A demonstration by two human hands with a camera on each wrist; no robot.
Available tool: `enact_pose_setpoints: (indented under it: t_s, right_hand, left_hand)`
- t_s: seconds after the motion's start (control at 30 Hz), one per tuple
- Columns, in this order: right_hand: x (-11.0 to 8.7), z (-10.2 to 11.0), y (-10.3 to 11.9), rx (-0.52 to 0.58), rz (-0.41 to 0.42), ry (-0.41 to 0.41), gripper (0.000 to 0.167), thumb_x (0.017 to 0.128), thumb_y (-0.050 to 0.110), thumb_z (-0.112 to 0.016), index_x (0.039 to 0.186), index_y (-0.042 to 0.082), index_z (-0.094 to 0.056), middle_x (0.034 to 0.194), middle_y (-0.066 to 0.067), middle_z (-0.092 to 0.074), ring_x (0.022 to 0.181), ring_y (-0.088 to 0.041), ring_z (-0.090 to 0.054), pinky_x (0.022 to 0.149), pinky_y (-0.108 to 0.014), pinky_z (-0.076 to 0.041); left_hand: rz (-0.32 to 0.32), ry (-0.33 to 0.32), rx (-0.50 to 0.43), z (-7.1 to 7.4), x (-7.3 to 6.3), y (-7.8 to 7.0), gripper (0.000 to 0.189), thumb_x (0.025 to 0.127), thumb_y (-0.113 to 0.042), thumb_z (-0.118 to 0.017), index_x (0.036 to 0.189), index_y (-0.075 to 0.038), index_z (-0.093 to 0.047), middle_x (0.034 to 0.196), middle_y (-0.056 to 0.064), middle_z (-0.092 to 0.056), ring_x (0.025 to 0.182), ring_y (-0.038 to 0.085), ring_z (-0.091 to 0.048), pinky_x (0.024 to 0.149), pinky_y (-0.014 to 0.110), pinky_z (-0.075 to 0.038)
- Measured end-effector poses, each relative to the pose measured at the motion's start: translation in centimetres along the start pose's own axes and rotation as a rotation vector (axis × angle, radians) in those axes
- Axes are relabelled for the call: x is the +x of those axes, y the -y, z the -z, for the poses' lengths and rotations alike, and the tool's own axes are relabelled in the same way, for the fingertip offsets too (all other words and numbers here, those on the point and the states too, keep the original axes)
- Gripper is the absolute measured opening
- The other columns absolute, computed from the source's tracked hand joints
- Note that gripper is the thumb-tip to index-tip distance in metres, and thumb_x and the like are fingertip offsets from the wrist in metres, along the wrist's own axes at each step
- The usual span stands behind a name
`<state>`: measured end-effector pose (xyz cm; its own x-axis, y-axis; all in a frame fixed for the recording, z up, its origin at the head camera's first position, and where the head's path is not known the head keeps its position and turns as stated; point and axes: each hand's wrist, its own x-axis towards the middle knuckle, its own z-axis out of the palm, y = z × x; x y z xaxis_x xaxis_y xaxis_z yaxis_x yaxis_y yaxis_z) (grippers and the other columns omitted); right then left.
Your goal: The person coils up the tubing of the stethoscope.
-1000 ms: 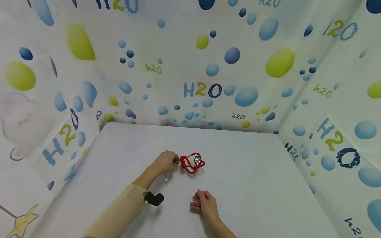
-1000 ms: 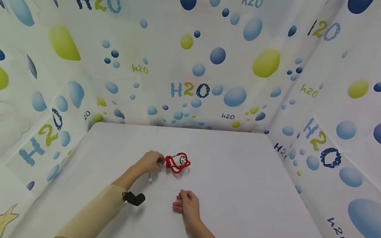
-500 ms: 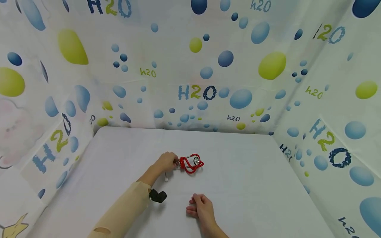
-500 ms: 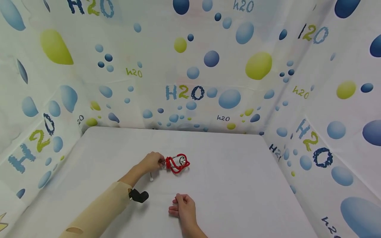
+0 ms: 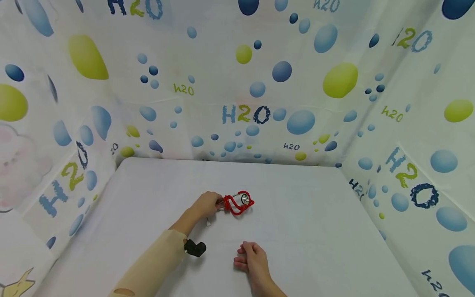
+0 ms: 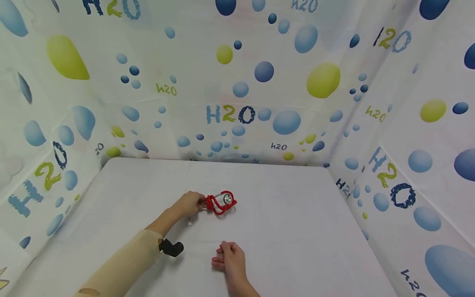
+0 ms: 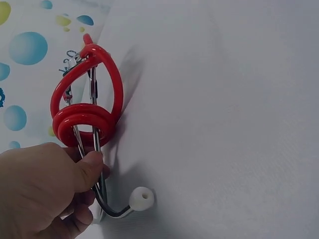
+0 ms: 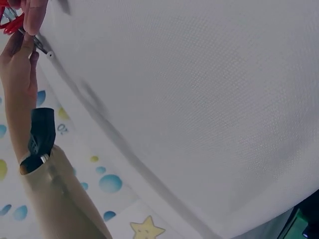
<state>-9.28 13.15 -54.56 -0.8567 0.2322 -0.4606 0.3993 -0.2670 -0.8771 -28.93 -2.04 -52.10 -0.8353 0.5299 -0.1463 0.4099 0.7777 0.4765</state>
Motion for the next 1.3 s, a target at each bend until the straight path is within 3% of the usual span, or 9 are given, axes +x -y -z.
enact_pose_setpoints:
  t_s: [0.3, 0.7, 0.93, 1.3]
  right_hand:
    - [-0.7, 0.2, 0.2, -0.035, 0.009, 0.049, 0.023, 0.096, 0.022, -0.050, 0.099, 0.001, -0.056, 0.086, -0.004, -0.062, 0.063, -0.011, -0.064, 0.063, -0.030, -0.057]
    - [-0.3, 2.1, 1.5, -0.045, 0.021, 0.015, 0.026, 0.097, 0.023, -0.049, 0.106, 0.000, -0.055, 0.089, -0.004, -0.063, 0.067, -0.011, -0.064, 0.066, -0.030, -0.056]
    - [-0.1, 4.7, 2.8, -0.130, 0.085, -0.032, 0.030, 0.098, 0.026, -0.049, 0.109, -0.002, -0.054, 0.092, -0.006, -0.064, 0.071, -0.012, -0.065, 0.067, -0.030, -0.056]
    - [0.1, 8.1, 4.0, -0.266, 0.205, -0.069, 0.031, 0.097, 0.021, -0.052, 0.111, -0.006, -0.054, 0.097, -0.014, -0.064, 0.073, -0.014, -0.065, 0.065, -0.029, -0.056]
  left_hand:
    - [-0.026, -0.073, 0.066, -0.5, -1.0, 0.0, 0.027, 0.088, -0.009, -0.063, 0.114, -0.006, -0.066, 0.093, 0.003, -0.063, 0.081, 0.016, -0.056, 0.078, 0.036, -0.049]
    - [-0.050, -0.174, 0.113, 0.1, -2.3, 0.4, 0.020, 0.086, -0.007, -0.063, 0.106, -0.007, -0.069, 0.090, 0.005, -0.061, 0.083, 0.018, -0.058, 0.077, 0.035, -0.050]
    - [-0.082, -0.181, 0.134, 0.9, -2.4, -0.3, 0.018, 0.085, -0.007, -0.063, 0.102, -0.005, -0.070, 0.086, 0.005, -0.063, 0.079, 0.018, -0.057, 0.075, 0.035, -0.049]
    - [0.005, -0.136, 0.132, 1.1, -2.7, -1.2, 0.020, 0.088, -0.015, -0.064, 0.106, -0.010, -0.070, 0.089, 0.002, -0.063, 0.078, 0.014, -0.057, 0.073, 0.033, -0.051]
